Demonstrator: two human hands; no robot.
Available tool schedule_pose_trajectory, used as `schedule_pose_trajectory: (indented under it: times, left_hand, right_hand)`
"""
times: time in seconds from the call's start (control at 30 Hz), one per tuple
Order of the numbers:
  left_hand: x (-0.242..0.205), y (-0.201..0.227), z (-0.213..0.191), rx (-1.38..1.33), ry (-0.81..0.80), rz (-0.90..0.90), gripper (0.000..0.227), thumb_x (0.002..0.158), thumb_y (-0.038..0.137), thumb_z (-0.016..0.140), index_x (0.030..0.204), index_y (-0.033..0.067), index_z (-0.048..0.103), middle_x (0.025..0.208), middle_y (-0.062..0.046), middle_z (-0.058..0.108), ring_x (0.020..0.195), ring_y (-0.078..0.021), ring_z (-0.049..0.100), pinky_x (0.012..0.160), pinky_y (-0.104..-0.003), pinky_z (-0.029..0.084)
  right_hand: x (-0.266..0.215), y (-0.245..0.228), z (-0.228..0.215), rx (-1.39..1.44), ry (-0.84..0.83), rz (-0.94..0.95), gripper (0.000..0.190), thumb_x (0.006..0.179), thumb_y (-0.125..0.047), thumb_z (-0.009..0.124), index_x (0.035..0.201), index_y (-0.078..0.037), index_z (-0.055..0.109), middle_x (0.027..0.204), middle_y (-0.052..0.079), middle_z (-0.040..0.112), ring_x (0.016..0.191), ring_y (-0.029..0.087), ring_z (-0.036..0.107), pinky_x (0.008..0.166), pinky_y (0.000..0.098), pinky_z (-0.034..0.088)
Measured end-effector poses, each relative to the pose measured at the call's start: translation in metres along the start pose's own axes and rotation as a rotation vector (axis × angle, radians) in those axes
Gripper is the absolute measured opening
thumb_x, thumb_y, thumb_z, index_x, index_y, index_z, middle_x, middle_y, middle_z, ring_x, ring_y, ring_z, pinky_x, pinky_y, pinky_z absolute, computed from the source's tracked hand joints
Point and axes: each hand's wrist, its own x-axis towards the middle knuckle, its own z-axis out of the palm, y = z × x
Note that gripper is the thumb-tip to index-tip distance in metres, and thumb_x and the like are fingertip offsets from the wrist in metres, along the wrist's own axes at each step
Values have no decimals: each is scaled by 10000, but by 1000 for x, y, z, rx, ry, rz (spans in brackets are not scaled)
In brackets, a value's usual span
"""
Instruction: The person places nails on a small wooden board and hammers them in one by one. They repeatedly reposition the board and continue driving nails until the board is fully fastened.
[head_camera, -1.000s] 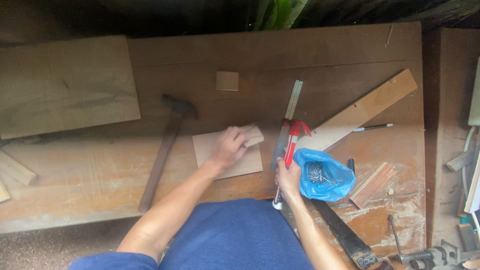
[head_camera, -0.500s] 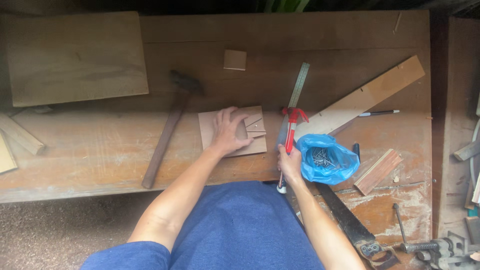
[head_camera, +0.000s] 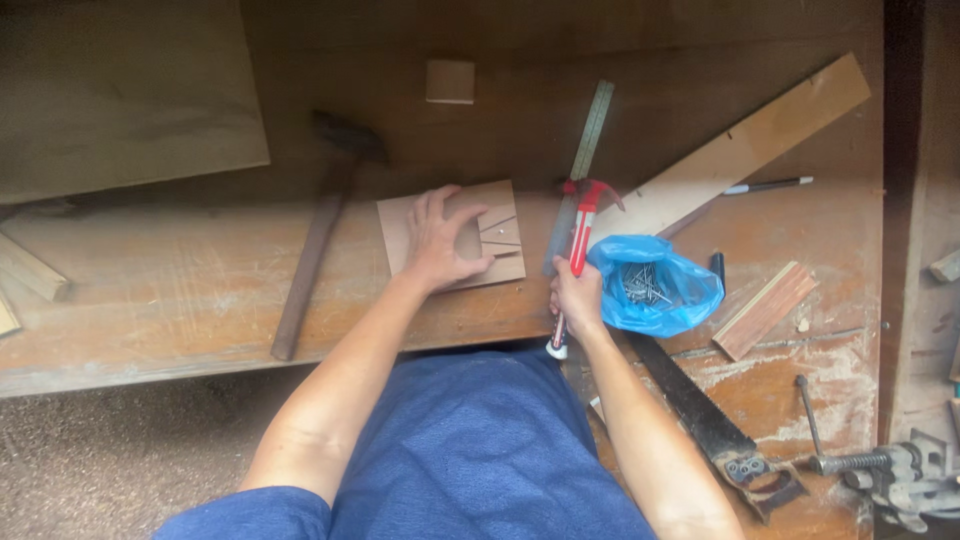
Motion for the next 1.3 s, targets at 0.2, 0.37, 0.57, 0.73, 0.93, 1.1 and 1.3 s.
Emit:
schedule_pose_trajectory:
  times: [0.2,0.37,0.57,0.73,0.93,1.1,1.3]
  left_hand:
    - [1,5,-1,34,-18,-23,792,577,464,905,1307,271,667,1491,-153,410,1404,-437,284,1163,-613,232]
    - [0,10,-1,36,6,-36,841,578,513,911,1339,267,649,1488,-155,407,1400,-432,296,1175,-607,237]
    - [2,15,-5,51,-8,-40,862,590,569,901,1363,268,666,1466,-166,405,1394,-424,290,1172,-602,228]
    - [2,18,-5,94,-32,-24,732,665,582,882,1310,283,709,1492,-167,380,1408,-428,259,1190,-588,205]
    - [7,19,-5,107,-41,-13,726,681,593,878,1314,277,713,1493,-166,380,1402,-418,270,1189,-585,212]
    - [9,23,-6,153,-35,9,740,650,594,891,1295,279,711,1461,-173,394,1383,-422,278,1162,-584,220]
    - [7,18,-2,158,7,45,721,662,572,897,1296,286,707,1471,-164,424,1388,-410,313,1160,-573,256]
  right_hand:
    - [0,-4,2,-2,15,-5,202,988,-195,620,860,-60,540,553,8,466,353,104,419,320,310,334]
    - [-4,0,1,-27,10,-39,241,1000,-205,630,846,-41,543,565,16,473,355,106,434,318,309,338]
    - [-2,-2,4,-38,27,-34,250,996,-210,636,847,-25,558,575,38,506,350,116,447,310,312,332]
    - [-3,0,4,-49,38,-25,237,995,-210,637,858,-28,570,579,37,519,355,109,459,313,309,342]
    - [-1,-1,3,-79,39,-62,230,988,-199,643,837,-35,587,557,26,524,354,105,472,311,301,345]
    - [-4,-1,10,-65,59,-69,298,955,-216,719,764,-59,553,515,-8,496,341,95,437,309,298,322]
    - [-1,-1,37,-157,129,-195,419,839,-295,840,731,-82,496,532,-18,512,397,92,467,346,297,358]
